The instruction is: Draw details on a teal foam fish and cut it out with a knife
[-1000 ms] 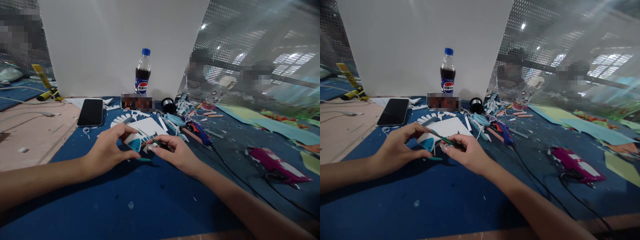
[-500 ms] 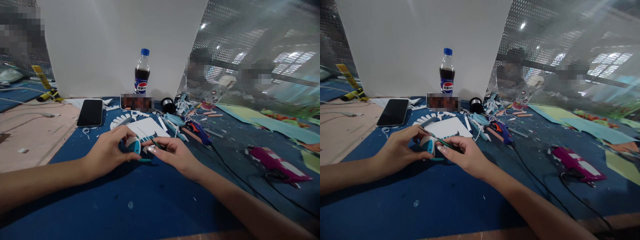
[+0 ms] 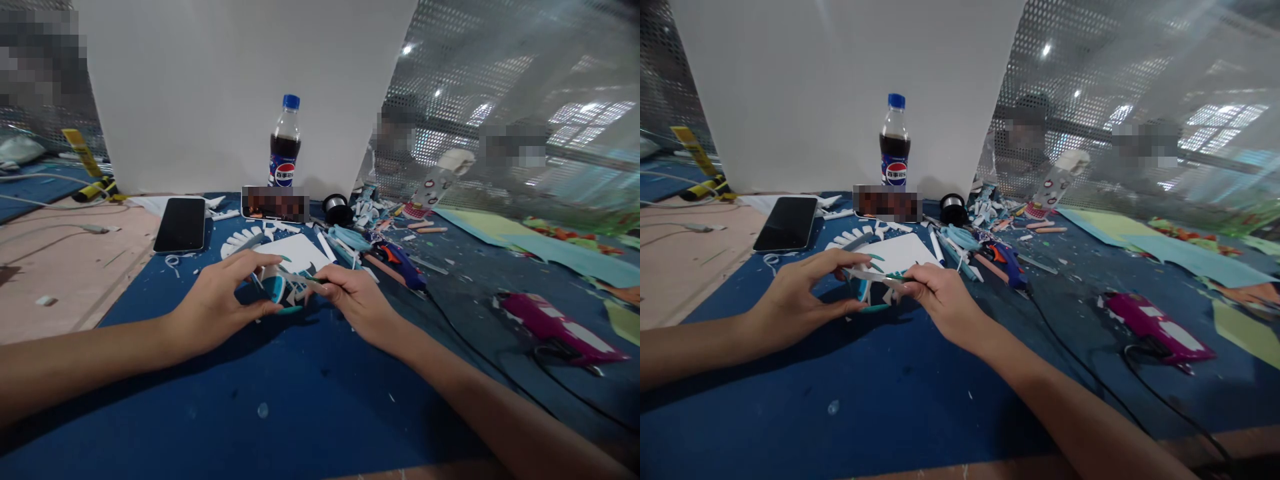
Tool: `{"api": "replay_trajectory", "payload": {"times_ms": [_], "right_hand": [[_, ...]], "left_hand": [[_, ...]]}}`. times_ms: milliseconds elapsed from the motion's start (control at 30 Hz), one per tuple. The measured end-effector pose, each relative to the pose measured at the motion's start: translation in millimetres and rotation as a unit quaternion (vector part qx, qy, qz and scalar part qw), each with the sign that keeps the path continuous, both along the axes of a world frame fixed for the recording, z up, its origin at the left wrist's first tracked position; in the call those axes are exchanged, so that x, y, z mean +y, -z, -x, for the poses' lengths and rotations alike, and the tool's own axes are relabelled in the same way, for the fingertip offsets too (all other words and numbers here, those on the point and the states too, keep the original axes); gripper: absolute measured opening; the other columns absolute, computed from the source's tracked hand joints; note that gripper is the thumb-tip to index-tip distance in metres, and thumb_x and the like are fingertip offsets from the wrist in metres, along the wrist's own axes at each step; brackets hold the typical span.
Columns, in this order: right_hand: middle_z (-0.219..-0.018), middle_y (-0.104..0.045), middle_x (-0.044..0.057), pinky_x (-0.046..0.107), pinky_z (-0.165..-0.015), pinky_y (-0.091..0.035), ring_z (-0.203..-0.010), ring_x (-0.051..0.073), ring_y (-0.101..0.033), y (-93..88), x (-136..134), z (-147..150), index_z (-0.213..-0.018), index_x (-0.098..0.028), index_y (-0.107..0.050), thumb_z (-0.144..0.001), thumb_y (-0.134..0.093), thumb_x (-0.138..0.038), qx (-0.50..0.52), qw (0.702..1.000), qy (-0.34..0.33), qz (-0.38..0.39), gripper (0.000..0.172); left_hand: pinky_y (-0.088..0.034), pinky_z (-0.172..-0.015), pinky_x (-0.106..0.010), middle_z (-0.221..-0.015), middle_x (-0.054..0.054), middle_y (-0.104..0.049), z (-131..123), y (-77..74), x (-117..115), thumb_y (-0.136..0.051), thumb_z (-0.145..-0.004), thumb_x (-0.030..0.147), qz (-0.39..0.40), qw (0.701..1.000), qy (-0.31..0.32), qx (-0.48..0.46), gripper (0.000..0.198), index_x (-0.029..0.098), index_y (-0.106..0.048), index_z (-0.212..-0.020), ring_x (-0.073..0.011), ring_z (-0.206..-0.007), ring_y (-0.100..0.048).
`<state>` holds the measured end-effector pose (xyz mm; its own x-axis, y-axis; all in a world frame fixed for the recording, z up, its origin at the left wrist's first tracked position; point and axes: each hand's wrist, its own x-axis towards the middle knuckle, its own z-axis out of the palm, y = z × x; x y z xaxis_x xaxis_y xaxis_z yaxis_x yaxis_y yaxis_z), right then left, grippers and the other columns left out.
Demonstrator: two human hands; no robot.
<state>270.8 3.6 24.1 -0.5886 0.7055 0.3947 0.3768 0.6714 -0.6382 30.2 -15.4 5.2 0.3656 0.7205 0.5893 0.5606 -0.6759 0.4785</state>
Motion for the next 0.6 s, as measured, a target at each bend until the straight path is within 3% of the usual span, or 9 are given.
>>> {"api": "replay_trajectory", "payload": {"times_ms": [367, 600], "right_hand": [[-0.068, -0.058, 0.003, 0.026, -0.058, -0.036, -0.063, 0.014, -0.052, 2.6, 5.2, -0.3, -0.078, -0.017, -0.064, -0.097, -0.033, -0.062, -0.057, 0.996, -0.012, -0.062, 0.058], [-0.069, -0.059, 0.003, 0.027, -0.061, -0.037, -0.065, 0.015, -0.052, 2.2, 4.6, 0.2, -0.078, -0.018, -0.063, -0.097, -0.03, -0.063, -0.076, 0.995, -0.014, -0.068, 0.059]], "left_hand": [[-0.053, -0.069, -0.025, -0.094, -0.002, -0.068, 1.3, 4.3, -1.5, -0.063, -0.09, 0.039, -0.007, 1.0, 0.023, -0.004, 0.034, 0.024, -0.059, -0.12, -0.0172, -0.082, -0.066], [-0.056, -0.07, -0.03, -0.095, -0.003, -0.068, 1.6, 5.0, -0.4, -0.063, -0.09, 0.041, -0.003, 0.999, 0.038, -0.004, 0.036, 0.026, -0.058, -0.121, -0.0195, -0.082, -0.066]]}}
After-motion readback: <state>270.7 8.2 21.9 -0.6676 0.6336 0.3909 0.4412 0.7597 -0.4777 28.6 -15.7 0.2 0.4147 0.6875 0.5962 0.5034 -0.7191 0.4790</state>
